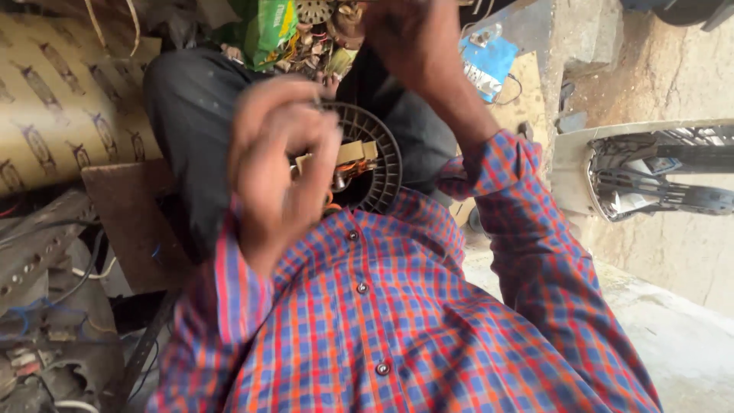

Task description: The person sits on the floor and winds copper wire around a motor stator using a small wooden jig. They repeatedly wrap the wire by hand, occasionally pausing to adjust the stator or pull more wire from a spool.

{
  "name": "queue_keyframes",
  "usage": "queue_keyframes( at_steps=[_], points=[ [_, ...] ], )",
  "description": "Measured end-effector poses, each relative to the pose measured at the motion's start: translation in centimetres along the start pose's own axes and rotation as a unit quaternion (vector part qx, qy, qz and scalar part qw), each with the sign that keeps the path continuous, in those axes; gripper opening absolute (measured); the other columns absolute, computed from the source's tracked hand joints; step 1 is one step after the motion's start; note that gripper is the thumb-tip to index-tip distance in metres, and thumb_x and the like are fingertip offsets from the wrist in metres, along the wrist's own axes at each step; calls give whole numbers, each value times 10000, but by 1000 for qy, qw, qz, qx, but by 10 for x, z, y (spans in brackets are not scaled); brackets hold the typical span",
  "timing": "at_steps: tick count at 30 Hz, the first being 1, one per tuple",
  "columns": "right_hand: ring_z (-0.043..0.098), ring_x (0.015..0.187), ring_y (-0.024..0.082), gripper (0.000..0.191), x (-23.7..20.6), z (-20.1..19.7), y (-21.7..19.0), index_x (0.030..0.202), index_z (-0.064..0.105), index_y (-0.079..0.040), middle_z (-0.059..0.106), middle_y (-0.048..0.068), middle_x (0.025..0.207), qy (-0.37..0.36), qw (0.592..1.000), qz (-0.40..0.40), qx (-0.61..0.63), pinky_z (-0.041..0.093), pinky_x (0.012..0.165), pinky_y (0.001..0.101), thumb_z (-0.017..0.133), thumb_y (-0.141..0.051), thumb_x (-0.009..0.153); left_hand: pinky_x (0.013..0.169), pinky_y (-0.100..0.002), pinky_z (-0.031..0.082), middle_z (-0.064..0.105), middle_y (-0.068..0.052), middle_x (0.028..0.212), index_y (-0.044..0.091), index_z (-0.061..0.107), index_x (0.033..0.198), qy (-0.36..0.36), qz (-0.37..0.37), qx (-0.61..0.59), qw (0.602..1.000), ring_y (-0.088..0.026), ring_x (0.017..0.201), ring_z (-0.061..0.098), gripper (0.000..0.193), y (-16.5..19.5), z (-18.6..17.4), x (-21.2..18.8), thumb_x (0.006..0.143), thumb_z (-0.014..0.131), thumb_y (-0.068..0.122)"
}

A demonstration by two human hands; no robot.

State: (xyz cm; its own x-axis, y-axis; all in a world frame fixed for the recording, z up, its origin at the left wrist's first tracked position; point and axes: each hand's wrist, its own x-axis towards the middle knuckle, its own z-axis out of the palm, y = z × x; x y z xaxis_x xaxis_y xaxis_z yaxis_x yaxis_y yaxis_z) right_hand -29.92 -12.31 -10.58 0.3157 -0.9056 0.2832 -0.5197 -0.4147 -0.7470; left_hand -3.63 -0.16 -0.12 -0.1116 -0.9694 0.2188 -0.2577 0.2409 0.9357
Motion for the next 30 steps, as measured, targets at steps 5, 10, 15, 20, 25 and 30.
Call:
queue_keyframes(
  at_steps=[5, 10, 15, 20, 25, 30],
  points=[
    [598, 775, 295, 150, -11, -13, -113, 1005, 803, -129, 619, 89, 859, -58, 956, -190, -217, 448, 619, 445, 779, -134, 857, 756, -303, 525, 679, -61, 847, 52, 744, 903, -180, 40, 70, 980, -194, 816, 676, 177, -43, -21, 79, 860, 857, 180],
    [626, 663, 261, 84, -67, -57, -186, 899, 724, -52, 579, 100, 703, -351, 927, -134, -12, 483, 566, 409, 728, -116, 844, 867, -357, 595, 690, -62, 1095, 93, 760, 1057, -200, 31, -108, 973, -196, 989, 701, 129, -24, -39, 47, 936, 755, 138],
    [654, 787, 286, 249, -41, -57, -126, 868, 724, -69, 685, 114, 831, -210, 958, -9, -196, 516, 722, 407, 798, -298, 932, 968, -604, 510, 611, -116, 1301, 49, 754, 961, -72, 278, 271, 919, -411, 1184, 623, 147, -3, -16, -18, 836, 743, 125],
    [688, 770, 273, 71, -7, 1, -58, 904, 760, -128, 713, 78, 865, -74, 993, -70, -66, 541, 661, 421, 817, -164, 882, 971, -411, 557, 608, -79, 1349, 61, 651, 1041, 4, 56, -257, 965, -268, 1117, 622, 184, -35, -5, -2, 992, 741, 214],
    [628, 640, 317, 117, -14, -6, -116, 728, 702, -127, 627, 100, 707, -106, 961, -144, -213, 463, 531, 460, 807, -177, 741, 735, -356, 531, 691, -99, 952, 71, 754, 896, -235, 65, 82, 966, -227, 850, 664, 180, -40, -18, 72, 849, 846, 217],
    [653, 731, 292, 151, -26, -51, -203, 919, 719, -51, 636, 110, 827, -287, 934, -205, -54, 515, 638, 445, 712, -129, 790, 768, -355, 550, 706, -51, 1057, 73, 774, 976, -166, 80, 49, 982, -195, 885, 688, 120, -27, -41, 43, 923, 780, 180]
  ],
)
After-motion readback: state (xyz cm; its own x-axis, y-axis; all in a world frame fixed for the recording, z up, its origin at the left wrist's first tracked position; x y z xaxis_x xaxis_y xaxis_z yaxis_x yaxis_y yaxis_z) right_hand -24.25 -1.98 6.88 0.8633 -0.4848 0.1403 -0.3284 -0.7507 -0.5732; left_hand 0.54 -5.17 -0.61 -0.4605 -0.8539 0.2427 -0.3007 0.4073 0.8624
